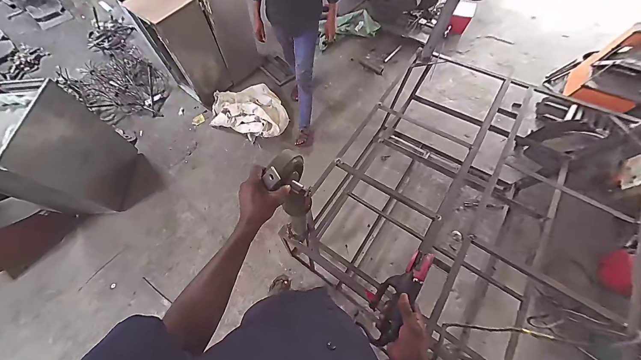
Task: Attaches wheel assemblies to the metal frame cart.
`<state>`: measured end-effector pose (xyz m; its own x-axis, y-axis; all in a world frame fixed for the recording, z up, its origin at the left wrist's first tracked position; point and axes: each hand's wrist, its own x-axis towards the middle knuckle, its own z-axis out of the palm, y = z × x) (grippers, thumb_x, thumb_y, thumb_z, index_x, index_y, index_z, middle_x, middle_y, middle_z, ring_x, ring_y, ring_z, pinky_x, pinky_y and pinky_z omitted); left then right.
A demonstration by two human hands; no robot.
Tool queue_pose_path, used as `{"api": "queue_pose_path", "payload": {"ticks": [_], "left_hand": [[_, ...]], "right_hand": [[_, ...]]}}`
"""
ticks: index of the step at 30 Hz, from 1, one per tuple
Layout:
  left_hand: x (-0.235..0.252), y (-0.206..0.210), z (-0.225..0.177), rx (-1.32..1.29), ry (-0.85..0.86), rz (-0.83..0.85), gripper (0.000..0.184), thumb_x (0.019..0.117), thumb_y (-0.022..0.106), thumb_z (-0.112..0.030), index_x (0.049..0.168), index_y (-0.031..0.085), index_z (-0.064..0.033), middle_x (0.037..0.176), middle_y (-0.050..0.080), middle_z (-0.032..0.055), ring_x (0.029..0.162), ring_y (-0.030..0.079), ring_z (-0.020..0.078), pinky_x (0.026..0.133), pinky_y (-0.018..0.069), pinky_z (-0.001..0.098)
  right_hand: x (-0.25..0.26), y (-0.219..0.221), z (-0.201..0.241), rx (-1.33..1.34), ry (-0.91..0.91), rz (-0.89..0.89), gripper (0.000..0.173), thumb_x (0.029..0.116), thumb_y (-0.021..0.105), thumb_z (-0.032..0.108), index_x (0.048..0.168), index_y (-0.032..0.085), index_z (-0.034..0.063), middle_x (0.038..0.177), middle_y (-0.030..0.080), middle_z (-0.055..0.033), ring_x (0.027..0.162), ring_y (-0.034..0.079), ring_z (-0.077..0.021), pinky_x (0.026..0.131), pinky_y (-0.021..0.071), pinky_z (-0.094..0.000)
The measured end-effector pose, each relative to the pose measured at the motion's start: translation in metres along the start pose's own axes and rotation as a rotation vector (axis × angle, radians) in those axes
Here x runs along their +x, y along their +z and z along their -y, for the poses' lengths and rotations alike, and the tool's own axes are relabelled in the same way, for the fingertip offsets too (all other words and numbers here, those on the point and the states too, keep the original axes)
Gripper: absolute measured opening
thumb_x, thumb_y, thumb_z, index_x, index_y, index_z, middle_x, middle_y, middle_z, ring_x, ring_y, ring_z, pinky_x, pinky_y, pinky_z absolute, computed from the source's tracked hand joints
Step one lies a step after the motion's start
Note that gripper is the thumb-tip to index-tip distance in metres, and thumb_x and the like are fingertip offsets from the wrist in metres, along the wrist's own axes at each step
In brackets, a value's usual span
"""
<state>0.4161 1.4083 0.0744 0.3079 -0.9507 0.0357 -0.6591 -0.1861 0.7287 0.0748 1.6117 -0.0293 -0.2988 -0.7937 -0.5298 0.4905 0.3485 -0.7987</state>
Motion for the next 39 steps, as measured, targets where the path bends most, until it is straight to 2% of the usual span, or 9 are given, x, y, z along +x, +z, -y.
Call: {"api": "queue_pose_path", "payload": {"ticks": [6, 8, 10, 13, 18, 23, 28, 33, 39], "left_hand": [[0.013, -0.009, 0.002, -0.025, 0.014, 0.1, 0.061, 0.0708, 0.091, -0.035, 0.115, 0.059, -0.0091, 0.088, 0.07, 0.0162, 0.079, 0.07, 0.0344, 0.067, 0.0555, 0.0603], [0.009, -0.015, 0.007, -0.086, 0.0, 0.173, 0.067, 0.0665, 0.095, -0.035, 0.12, 0.063, -0.0086, 0.1, 0.072, 0.0153, 0.092, 0.071, 0.0317, 0.081, 0.0579, 0.0602], [0.013, -0.01, -0.011, -0.128, 0.057, 0.23, 0.074, 0.0637, 0.095, -0.04, 0.122, 0.065, -0.0058, 0.109, 0.072, 0.0149, 0.103, 0.07, 0.0289, 0.093, 0.0566, 0.0559], [0.008, 0.003, -0.021, -0.032, 0.079, 0.217, 0.072, 0.0607, 0.092, -0.046, 0.116, 0.067, -0.0067, 0.101, 0.072, 0.0145, 0.096, 0.07, 0.032, 0.085, 0.0558, 0.0608], [0.001, 0.007, -0.016, -0.036, 0.08, 0.12, 0.063, 0.0571, 0.091, -0.043, 0.105, 0.066, -0.0095, 0.09, 0.07, 0.0114, 0.085, 0.07, 0.0298, 0.075, 0.055, 0.0603], [0.007, 0.0, -0.019, -0.09, 0.021, 0.118, 0.069, 0.0588, 0.092, -0.037, 0.115, 0.067, -0.0075, 0.1, 0.072, 0.0158, 0.094, 0.07, 0.033, 0.082, 0.0543, 0.0626], [0.019, -0.015, -0.005, -0.167, -0.029, 0.151, 0.074, 0.0615, 0.094, -0.034, 0.123, 0.065, -0.0061, 0.109, 0.072, 0.015, 0.103, 0.07, 0.0297, 0.092, 0.0563, 0.0567], [0.027, -0.013, 0.001, -0.087, -0.07, 0.129, 0.062, 0.0625, 0.092, -0.034, 0.111, 0.063, -0.0092, 0.097, 0.069, 0.0145, 0.091, 0.069, 0.0317, 0.079, 0.0552, 0.0609], [0.023, -0.013, -0.003, -0.006, -0.079, 0.113, 0.069, 0.0645, 0.093, -0.039, 0.121, 0.064, -0.0103, 0.099, 0.071, 0.0177, 0.091, 0.07, 0.0373, 0.079, 0.0545, 0.0654]], "right_hand": [[-0.001, 0.0, 0.001, 0.025, 0.047, -0.089, 0.035, 0.1081, 0.049, 0.037, 0.136, 0.048, 0.0145, 0.078, 0.061, -0.0042, 0.056, 0.062, -0.0157, 0.048, 0.0566, -0.0339], [-0.007, -0.001, -0.006, -0.009, 0.039, -0.074, 0.038, 0.1066, 0.051, 0.04, 0.132, 0.052, 0.0112, 0.077, 0.064, -0.004, 0.057, 0.063, -0.0148, 0.049, 0.0571, -0.0337], [-0.006, 0.001, 0.004, -0.029, -0.029, -0.05, 0.045, 0.1046, 0.051, 0.041, 0.136, 0.05, 0.0091, 0.081, 0.066, -0.0042, 0.061, 0.063, -0.0134, 0.052, 0.0566, -0.0325], [-0.004, 0.008, 0.009, 0.031, -0.019, -0.09, 0.039, 0.1065, 0.051, 0.033, 0.137, 0.048, 0.0081, 0.078, 0.065, -0.0067, 0.059, 0.062, -0.0143, 0.05, 0.0547, -0.0318], [-0.004, 0.007, 0.008, 0.06, 0.017, -0.074, 0.038, 0.1071, 0.051, 0.031, 0.137, 0.046, 0.0087, 0.077, 0.063, -0.0087, 0.058, 0.062, -0.0168, 0.05, 0.0549, -0.0332], [-0.003, 0.005, 0.012, 0.083, 0.02, -0.12, 0.038, 0.107, 0.052, 0.033, 0.137, 0.048, 0.0097, 0.075, 0.062, -0.0088, 0.057, 0.062, -0.017, 0.049, 0.0544, -0.0332], [-0.002, -0.002, 0.007, -0.007, -0.052, -0.099, 0.041, 0.1052, 0.05, 0.038, 0.132, 0.051, 0.0068, 0.075, 0.064, -0.0066, 0.056, 0.063, -0.0164, 0.049, 0.0568, -0.0352], [0.004, 0.003, 0.0, 0.052, -0.027, -0.112, 0.033, 0.1073, 0.051, 0.035, 0.132, 0.052, 0.013, 0.078, 0.064, -0.0041, 0.058, 0.064, -0.0148, 0.049, 0.057, -0.0331], [-0.005, 0.007, 0.002, 0.037, 0.005, -0.119, 0.037, 0.107, 0.051, 0.035, 0.136, 0.05, 0.0132, 0.077, 0.062, -0.0043, 0.056, 0.063, -0.0147, 0.048, 0.0572, -0.0326]]}}
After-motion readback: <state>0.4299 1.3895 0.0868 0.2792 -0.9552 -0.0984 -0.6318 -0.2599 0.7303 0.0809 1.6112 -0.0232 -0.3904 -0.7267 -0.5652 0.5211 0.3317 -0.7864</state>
